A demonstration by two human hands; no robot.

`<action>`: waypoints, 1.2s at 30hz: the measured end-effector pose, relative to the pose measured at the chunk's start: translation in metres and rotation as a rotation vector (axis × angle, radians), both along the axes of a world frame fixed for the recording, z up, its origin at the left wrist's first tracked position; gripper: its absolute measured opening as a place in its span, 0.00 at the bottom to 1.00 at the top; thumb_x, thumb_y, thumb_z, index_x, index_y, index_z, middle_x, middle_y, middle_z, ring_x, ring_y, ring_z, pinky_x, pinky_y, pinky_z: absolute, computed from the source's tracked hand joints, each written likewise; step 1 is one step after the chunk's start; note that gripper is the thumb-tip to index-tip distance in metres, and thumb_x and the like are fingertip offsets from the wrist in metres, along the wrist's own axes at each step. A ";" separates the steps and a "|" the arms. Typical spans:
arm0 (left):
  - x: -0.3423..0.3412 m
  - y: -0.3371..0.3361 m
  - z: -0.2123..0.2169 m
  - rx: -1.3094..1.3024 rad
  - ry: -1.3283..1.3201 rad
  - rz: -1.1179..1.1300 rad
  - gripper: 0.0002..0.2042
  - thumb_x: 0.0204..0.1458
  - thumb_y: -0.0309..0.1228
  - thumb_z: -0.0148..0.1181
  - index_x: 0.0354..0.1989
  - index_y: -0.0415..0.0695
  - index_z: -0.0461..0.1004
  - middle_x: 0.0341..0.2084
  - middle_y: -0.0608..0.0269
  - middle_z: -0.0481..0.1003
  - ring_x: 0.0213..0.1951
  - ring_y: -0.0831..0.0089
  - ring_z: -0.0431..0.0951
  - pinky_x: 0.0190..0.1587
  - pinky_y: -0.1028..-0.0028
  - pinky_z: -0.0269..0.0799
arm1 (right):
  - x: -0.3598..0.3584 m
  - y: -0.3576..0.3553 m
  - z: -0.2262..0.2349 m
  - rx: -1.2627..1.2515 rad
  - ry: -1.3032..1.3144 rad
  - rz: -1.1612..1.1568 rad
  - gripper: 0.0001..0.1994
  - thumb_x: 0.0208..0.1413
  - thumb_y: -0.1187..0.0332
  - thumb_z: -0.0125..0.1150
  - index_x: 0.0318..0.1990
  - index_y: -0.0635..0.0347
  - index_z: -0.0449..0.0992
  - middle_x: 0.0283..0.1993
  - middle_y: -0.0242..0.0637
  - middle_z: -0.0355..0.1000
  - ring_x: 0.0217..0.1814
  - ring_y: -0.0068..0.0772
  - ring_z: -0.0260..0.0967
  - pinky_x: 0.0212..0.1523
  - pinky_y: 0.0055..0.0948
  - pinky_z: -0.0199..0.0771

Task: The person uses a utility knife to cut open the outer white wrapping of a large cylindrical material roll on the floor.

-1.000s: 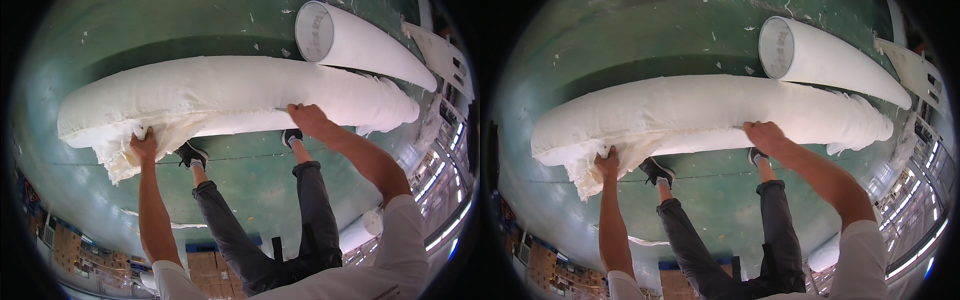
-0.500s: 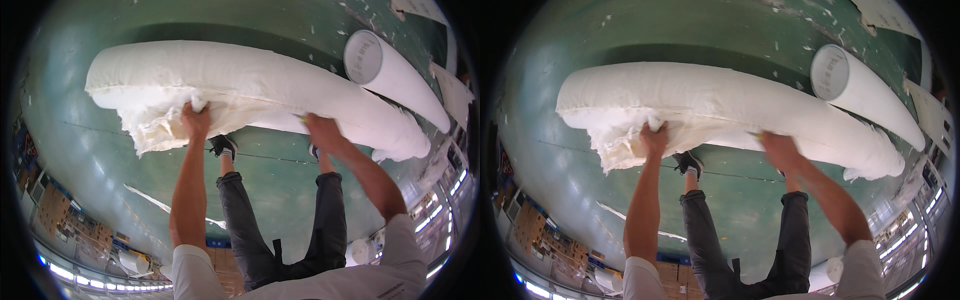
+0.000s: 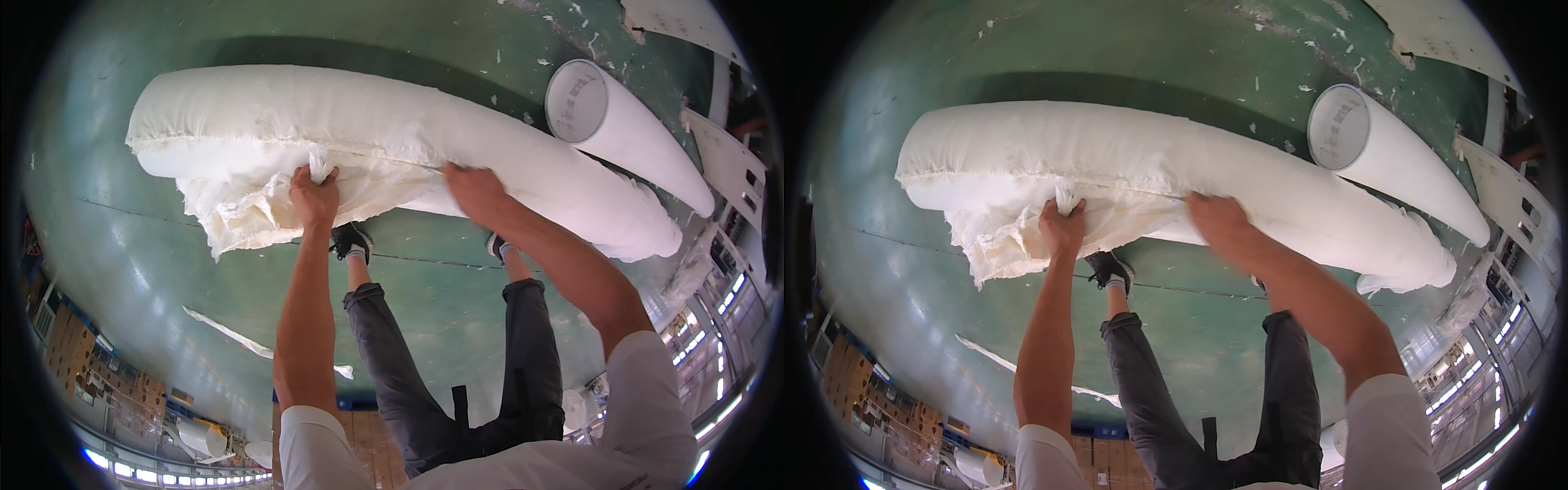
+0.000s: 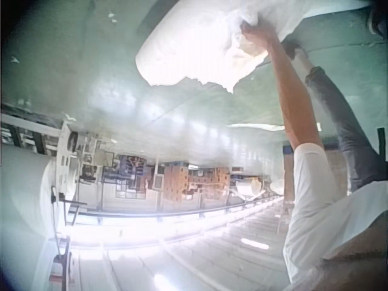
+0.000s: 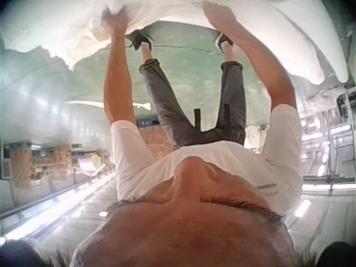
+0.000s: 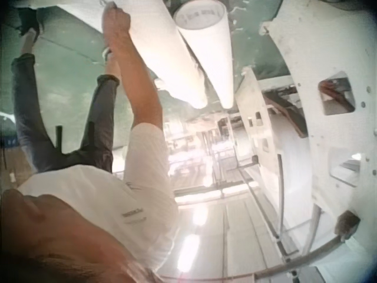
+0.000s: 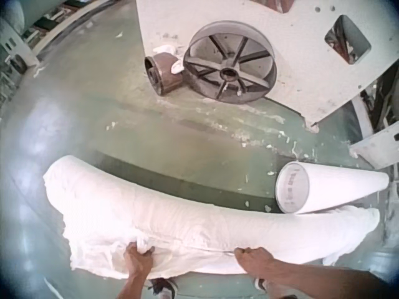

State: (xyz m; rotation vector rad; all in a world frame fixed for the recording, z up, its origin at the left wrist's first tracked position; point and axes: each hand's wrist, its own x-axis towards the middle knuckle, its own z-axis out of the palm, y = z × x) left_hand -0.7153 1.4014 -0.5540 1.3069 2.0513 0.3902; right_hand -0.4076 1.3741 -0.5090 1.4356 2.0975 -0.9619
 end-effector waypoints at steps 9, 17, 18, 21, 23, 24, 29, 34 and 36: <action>0.003 0.010 0.010 -0.028 0.033 0.009 0.12 0.42 0.28 0.72 0.33 0.37 0.79 0.35 0.50 0.77 0.41 0.45 0.76 0.45 0.54 0.71 | 0.195 -0.094 0.066 -0.115 -0.410 -0.114 0.12 0.60 0.68 0.53 0.47 0.66 0.68 0.32 0.48 0.78 0.34 0.50 0.79 0.35 0.49 0.77; 0.016 0.011 0.002 0.007 -0.088 0.025 0.09 0.42 0.28 0.71 0.30 0.39 0.79 0.32 0.52 0.77 0.39 0.47 0.75 0.44 0.54 0.71 | -0.153 0.077 -0.020 0.255 0.142 -0.036 0.09 0.55 0.70 0.55 0.40 0.66 0.70 0.28 0.46 0.78 0.33 0.41 0.81 0.33 0.39 0.82; 0.013 0.009 0.002 0.023 -0.076 0.024 0.08 0.42 0.27 0.71 0.29 0.39 0.79 0.31 0.52 0.77 0.39 0.47 0.75 0.43 0.54 0.71 | -0.157 0.077 -0.021 0.250 0.128 -0.029 0.07 0.55 0.71 0.54 0.39 0.65 0.70 0.29 0.46 0.78 0.33 0.43 0.80 0.32 0.40 0.81; 0.004 0.005 0.002 0.017 -0.048 -0.017 0.09 0.42 0.27 0.71 0.29 0.38 0.79 0.31 0.51 0.77 0.39 0.45 0.75 0.42 0.53 0.70 | -0.127 0.060 -0.018 0.196 0.101 0.049 0.05 0.55 0.73 0.52 0.38 0.64 0.68 0.31 0.48 0.77 0.34 0.50 0.79 0.32 0.44 0.79; 0.001 0.003 0.003 -0.021 -0.042 -0.013 0.09 0.42 0.28 0.72 0.30 0.38 0.79 0.33 0.51 0.77 0.40 0.45 0.75 0.43 0.53 0.71 | -0.058 0.031 -0.002 0.042 0.023 0.006 0.07 0.55 0.74 0.51 0.40 0.65 0.68 0.34 0.50 0.78 0.35 0.52 0.79 0.36 0.48 0.78; -0.002 0.001 0.002 -0.039 -0.033 -0.008 0.10 0.43 0.28 0.72 0.31 0.39 0.79 0.33 0.51 0.77 0.41 0.45 0.75 0.44 0.53 0.71 | -0.017 0.010 -0.001 -0.004 -0.050 0.013 0.07 0.57 0.73 0.52 0.41 0.64 0.68 0.33 0.50 0.78 0.35 0.51 0.79 0.36 0.47 0.78; 0.017 0.013 0.026 -0.247 0.097 -0.069 0.21 0.45 0.42 0.72 0.44 0.41 0.80 0.43 0.54 0.78 0.51 0.53 0.75 0.51 0.56 0.70 | 0.186 -0.096 0.057 -0.223 -0.525 -0.051 0.09 0.64 0.65 0.51 0.44 0.61 0.68 0.33 0.48 0.78 0.35 0.52 0.78 0.37 0.49 0.76; 0.063 0.001 0.038 -0.064 0.272 0.036 0.29 0.41 0.49 0.74 0.48 0.42 0.77 0.46 0.60 0.78 0.54 0.57 0.73 0.56 0.56 0.64 | 0.125 -0.063 0.037 0.182 -0.277 -0.580 0.10 0.65 0.61 0.52 0.44 0.58 0.67 0.39 0.44 0.76 0.40 0.56 0.75 0.41 0.53 0.75; 0.086 0.016 0.031 -0.154 0.215 0.102 0.29 0.42 0.49 0.73 0.48 0.42 0.77 0.46 0.60 0.78 0.53 0.57 0.73 0.55 0.57 0.65 | 0.124 -0.066 -0.012 0.417 -0.339 -0.701 0.09 0.65 0.62 0.53 0.44 0.57 0.68 0.43 0.45 0.73 0.45 0.54 0.72 0.43 0.51 0.74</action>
